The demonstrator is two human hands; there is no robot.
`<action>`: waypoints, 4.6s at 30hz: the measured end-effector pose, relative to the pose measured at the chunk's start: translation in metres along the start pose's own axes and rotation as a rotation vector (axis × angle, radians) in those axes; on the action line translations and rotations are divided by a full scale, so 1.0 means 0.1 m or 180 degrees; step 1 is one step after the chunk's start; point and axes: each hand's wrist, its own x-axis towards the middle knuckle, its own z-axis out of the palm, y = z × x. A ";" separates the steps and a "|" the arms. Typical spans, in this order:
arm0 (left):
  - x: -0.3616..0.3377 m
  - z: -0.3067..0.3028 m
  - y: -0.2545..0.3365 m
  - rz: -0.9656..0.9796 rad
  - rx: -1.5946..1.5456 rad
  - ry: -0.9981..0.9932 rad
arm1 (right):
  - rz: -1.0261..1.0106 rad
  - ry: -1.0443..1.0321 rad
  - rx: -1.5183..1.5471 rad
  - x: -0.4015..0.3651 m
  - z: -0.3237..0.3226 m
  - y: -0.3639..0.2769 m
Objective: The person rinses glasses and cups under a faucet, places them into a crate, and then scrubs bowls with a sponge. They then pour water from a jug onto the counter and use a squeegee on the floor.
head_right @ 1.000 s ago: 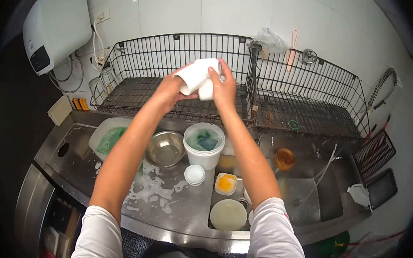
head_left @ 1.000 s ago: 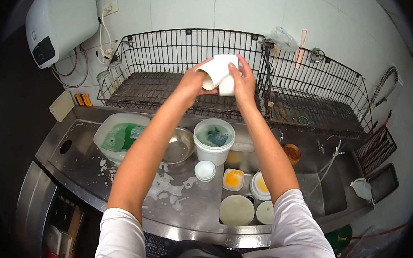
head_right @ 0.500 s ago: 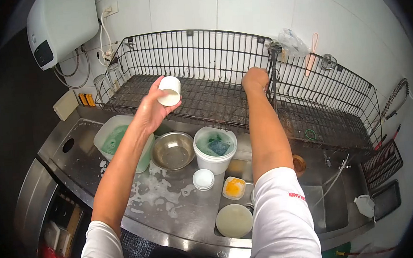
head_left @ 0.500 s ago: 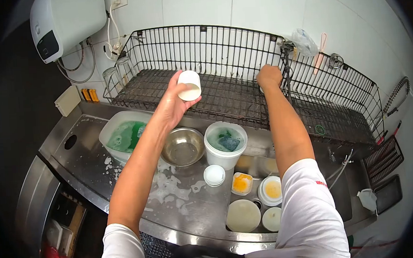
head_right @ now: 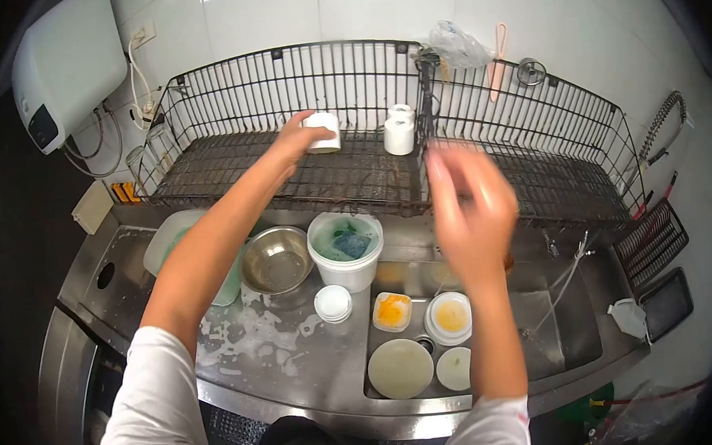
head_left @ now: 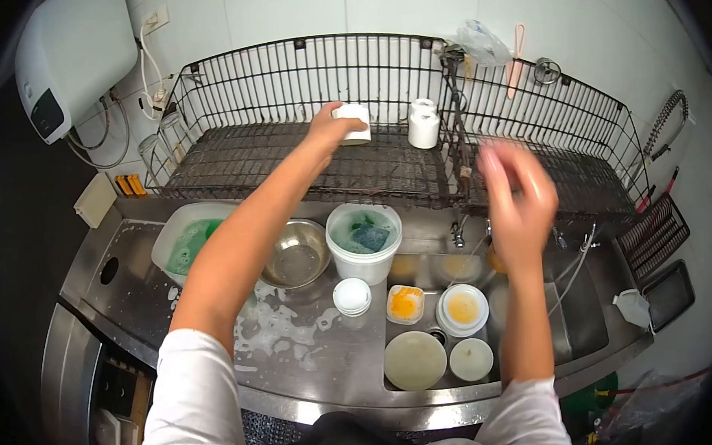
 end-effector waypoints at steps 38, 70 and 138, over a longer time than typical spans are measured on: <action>-3.23 -0.06 -2.98 -0.0703 0.1965 0.0886 | 0.1348 -0.3456 -0.2143 -1.99 2.63 2.49; -2.44 1.32 -2.93 -0.0591 0.2292 -0.0597 | -0.0186 -0.2605 -0.1798 -3.30 0.37 1.49; -3.59 -0.10 -3.41 -0.1380 -0.2488 0.1779 | 0.6040 0.0425 0.3614 -4.44 2.33 0.34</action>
